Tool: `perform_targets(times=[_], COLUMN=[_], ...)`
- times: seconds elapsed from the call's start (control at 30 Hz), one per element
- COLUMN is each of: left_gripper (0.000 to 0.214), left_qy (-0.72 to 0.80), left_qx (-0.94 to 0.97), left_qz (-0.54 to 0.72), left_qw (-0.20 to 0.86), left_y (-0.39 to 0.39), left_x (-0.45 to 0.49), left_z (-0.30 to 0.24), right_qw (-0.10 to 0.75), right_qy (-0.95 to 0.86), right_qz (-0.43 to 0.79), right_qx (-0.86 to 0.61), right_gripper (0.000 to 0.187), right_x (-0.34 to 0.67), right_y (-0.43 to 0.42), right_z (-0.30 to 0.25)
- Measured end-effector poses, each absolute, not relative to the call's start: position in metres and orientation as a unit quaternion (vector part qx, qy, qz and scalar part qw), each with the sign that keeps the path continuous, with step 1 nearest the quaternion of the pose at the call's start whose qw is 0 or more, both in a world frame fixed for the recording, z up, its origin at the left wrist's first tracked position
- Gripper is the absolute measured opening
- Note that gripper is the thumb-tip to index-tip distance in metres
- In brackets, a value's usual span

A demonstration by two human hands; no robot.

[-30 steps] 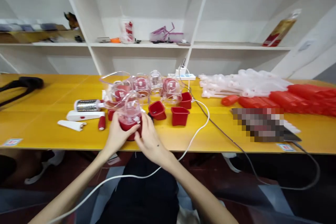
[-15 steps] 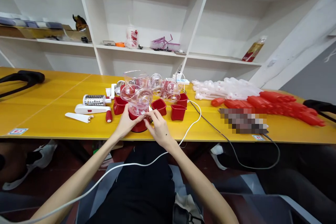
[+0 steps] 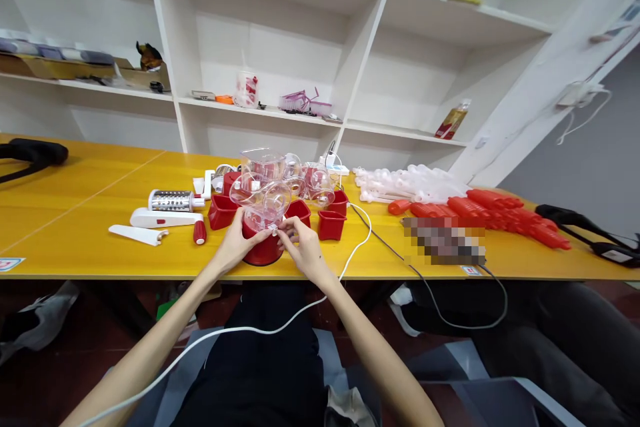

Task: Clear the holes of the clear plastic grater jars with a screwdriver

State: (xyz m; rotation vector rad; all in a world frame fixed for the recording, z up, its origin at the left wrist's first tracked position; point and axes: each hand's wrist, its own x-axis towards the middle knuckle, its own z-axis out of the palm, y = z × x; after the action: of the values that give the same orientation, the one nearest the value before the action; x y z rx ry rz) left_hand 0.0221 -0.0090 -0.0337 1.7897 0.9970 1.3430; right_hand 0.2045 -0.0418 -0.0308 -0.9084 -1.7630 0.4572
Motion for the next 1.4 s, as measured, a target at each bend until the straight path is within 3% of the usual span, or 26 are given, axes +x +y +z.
perform_targets(times=[0.2, 0.67, 0.9, 1.4], left_gripper=[0.064, 0.066, 0.068, 0.069], left_qy=[0.373, 0.376, 0.364, 0.364], left_qx=[0.7, 0.709, 0.714, 0.674], left_qz=[0.509, 0.499, 0.494, 0.511], left_qw=[0.334, 0.327, 0.337, 0.391], left_y=[-0.007, -0.006, -0.005, -0.004], left_x=[0.021, 0.018, 0.021, 0.02], left_z=[-0.035, -0.035, -0.038, -0.033], right_qw=[0.518, 0.523, 0.484, 0.5], right_qy=[-0.718, -0.731, -0.77, -0.735], right_qz=[0.233, 0.152, 0.141, 0.216], right_qx=[-0.402, -0.411, -0.391, -0.403], right_gripper=[0.026, 0.016, 0.028, 0.04], right_x=[0.208, 0.201, 0.216, 0.214], right_y=[-0.042, -0.041, -0.037, -0.045], right_z=[-0.027, -0.033, -0.034, -0.023])
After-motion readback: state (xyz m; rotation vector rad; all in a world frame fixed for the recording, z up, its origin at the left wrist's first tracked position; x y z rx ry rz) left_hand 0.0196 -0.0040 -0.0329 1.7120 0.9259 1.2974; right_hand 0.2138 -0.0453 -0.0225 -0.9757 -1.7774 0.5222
